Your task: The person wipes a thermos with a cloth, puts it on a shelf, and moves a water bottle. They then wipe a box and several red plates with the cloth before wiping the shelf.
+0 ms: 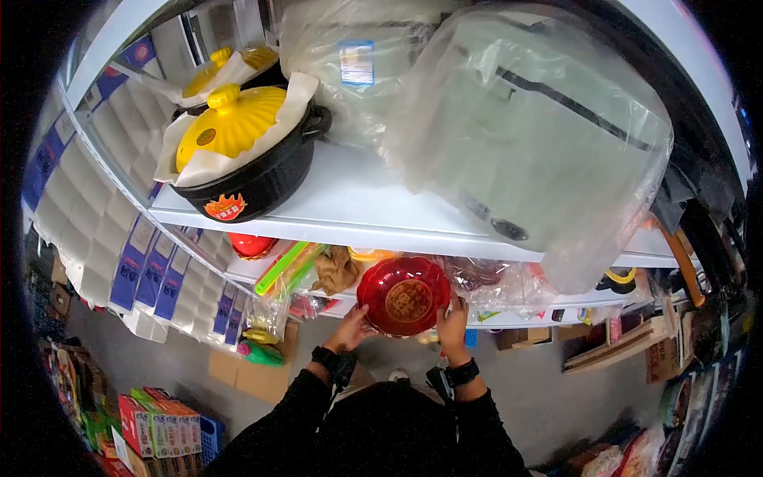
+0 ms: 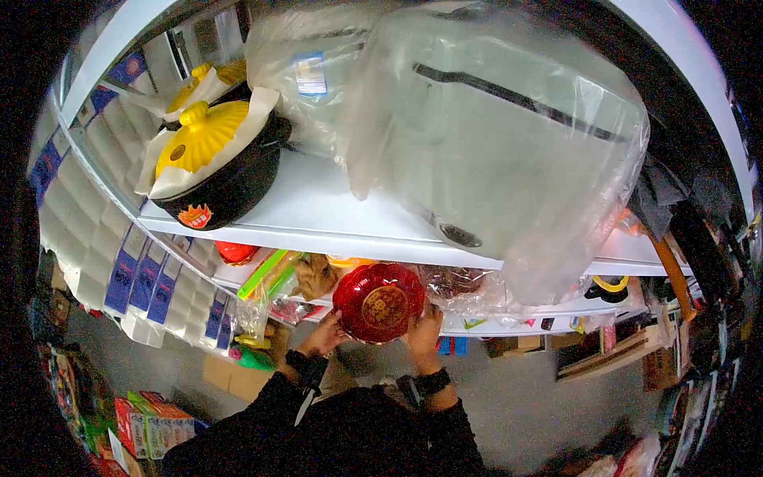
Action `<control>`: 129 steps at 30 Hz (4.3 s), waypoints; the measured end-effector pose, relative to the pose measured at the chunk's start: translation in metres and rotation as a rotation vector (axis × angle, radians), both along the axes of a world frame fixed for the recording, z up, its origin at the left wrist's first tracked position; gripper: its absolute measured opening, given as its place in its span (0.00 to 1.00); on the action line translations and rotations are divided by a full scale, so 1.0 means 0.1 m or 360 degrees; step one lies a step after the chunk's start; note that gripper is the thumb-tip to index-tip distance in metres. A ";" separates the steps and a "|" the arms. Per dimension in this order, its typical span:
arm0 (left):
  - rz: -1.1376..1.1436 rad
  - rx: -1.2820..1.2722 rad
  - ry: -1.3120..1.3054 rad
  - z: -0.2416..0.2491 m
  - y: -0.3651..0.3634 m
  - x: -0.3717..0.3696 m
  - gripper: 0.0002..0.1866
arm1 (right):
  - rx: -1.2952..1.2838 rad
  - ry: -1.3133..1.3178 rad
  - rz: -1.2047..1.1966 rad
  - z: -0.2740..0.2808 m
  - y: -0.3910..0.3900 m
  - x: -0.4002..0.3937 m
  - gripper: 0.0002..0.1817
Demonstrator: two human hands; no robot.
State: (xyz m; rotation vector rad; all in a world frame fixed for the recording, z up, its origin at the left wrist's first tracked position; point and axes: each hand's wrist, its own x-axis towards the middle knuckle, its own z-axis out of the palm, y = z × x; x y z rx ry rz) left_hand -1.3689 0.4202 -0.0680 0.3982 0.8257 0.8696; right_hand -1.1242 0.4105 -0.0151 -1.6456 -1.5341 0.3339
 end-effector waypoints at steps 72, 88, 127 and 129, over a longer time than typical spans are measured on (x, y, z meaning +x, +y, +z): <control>0.0207 0.0035 -0.0419 0.23 -0.08 0.04 0.36 | -0.1267 0.1436 0.0833 0.29 -0.36 -0.41 0.16; 0.0224 -0.0038 0.0336 0.02 0.21 0.03 0.26 | -0.0205 -0.0236 0.0160 -0.48 0.16 -0.09 0.37; -0.1137 0.1475 0.1396 1.83 0.10 1.87 0.30 | 0.0413 0.2241 -0.0404 0.40 -2.46 1.43 0.33; -0.0783 0.2390 0.1833 1.44 0.14 2.20 0.29 | 0.0631 0.2108 -0.0701 0.67 -2.33 1.34 0.29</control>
